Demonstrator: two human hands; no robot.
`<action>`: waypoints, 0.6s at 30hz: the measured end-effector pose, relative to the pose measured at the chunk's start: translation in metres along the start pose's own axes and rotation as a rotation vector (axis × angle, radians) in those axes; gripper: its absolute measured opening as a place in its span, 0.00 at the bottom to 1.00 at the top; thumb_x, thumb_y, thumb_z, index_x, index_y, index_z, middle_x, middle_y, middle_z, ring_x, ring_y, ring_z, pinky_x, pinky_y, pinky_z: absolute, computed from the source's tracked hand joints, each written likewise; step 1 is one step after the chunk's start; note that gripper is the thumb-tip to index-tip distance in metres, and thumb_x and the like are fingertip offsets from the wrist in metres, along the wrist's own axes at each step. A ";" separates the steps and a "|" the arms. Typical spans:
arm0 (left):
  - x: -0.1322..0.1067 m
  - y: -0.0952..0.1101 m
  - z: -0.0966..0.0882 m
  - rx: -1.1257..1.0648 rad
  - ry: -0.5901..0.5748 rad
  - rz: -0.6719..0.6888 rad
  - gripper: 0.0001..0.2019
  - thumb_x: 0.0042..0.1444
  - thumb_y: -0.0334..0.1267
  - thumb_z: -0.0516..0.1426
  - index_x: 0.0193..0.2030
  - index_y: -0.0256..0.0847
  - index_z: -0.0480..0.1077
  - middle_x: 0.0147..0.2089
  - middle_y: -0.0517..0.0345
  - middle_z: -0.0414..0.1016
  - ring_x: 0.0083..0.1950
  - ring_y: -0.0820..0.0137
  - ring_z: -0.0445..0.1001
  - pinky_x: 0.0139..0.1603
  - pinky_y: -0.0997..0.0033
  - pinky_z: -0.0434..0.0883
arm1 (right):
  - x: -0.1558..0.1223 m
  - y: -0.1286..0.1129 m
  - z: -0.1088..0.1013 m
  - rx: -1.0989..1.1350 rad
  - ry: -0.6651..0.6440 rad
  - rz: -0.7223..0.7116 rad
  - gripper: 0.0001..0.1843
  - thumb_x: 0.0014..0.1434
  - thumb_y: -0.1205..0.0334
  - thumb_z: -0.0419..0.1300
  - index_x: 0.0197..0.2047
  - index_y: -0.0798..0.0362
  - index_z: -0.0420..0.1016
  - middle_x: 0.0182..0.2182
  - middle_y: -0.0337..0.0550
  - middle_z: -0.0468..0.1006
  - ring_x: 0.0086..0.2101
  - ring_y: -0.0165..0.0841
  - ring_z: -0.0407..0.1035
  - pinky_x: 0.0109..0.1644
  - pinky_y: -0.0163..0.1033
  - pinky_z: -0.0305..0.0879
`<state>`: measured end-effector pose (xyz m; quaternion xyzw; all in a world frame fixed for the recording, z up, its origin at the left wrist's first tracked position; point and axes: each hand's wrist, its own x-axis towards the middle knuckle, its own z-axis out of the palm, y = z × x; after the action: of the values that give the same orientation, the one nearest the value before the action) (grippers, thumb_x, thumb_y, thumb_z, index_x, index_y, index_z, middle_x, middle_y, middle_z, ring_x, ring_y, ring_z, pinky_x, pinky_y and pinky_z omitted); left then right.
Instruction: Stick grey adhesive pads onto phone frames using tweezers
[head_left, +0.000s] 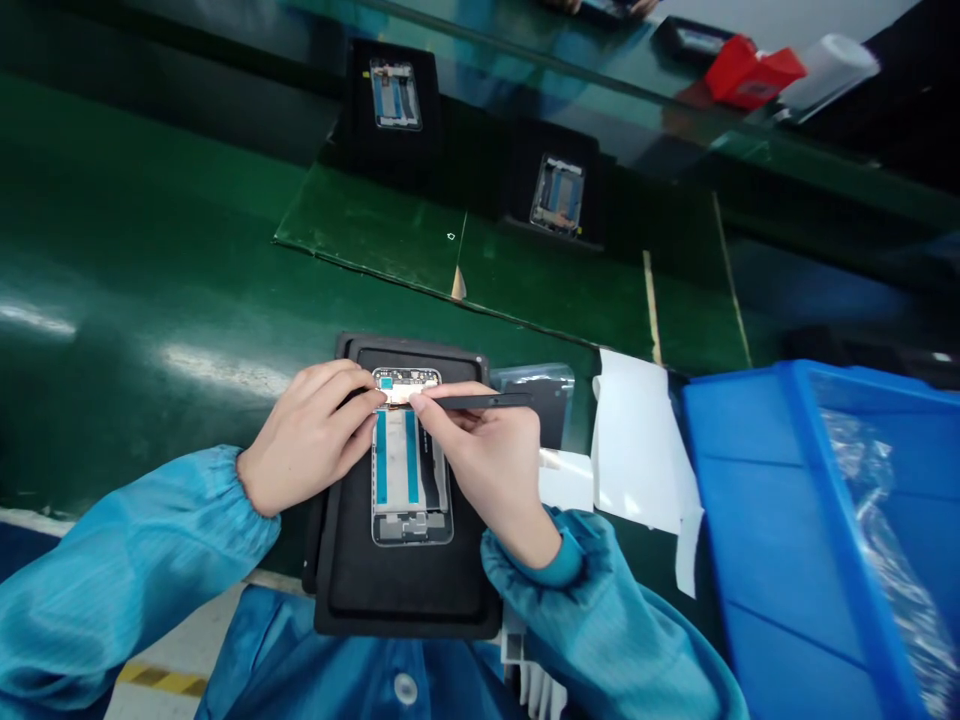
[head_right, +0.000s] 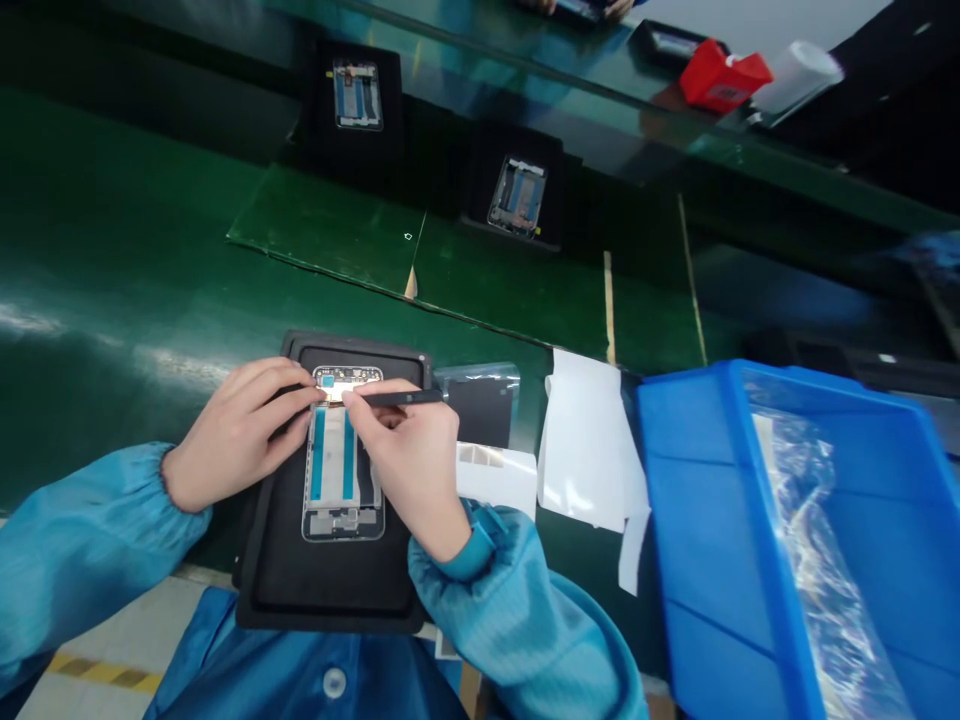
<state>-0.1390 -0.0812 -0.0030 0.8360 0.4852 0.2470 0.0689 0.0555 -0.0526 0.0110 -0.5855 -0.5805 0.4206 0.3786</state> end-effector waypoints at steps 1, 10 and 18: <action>0.000 0.000 0.000 0.001 -0.001 -0.002 0.11 0.64 0.32 0.55 0.51 0.35 0.73 0.52 0.45 0.75 0.58 0.56 0.70 0.59 0.52 0.71 | 0.000 0.000 0.000 -0.002 -0.003 0.005 0.07 0.54 0.56 0.70 0.30 0.51 0.82 0.31 0.43 0.85 0.29 0.37 0.79 0.28 0.38 0.76; 0.000 0.000 0.000 0.005 0.004 0.006 0.11 0.64 0.32 0.55 0.51 0.34 0.73 0.52 0.45 0.75 0.58 0.56 0.70 0.59 0.52 0.71 | 0.002 0.000 0.000 -0.018 -0.003 0.019 0.07 0.54 0.58 0.70 0.30 0.52 0.82 0.31 0.44 0.84 0.28 0.36 0.78 0.29 0.37 0.76; 0.001 -0.001 -0.001 0.012 0.017 0.017 0.11 0.63 0.31 0.56 0.51 0.34 0.73 0.52 0.45 0.75 0.57 0.55 0.70 0.58 0.51 0.72 | 0.001 -0.002 -0.001 -0.052 -0.021 0.031 0.07 0.54 0.58 0.69 0.31 0.53 0.82 0.31 0.44 0.84 0.30 0.37 0.79 0.33 0.38 0.77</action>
<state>-0.1396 -0.0805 -0.0027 0.8384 0.4801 0.2516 0.0577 0.0559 -0.0515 0.0130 -0.5995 -0.5861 0.4173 0.3506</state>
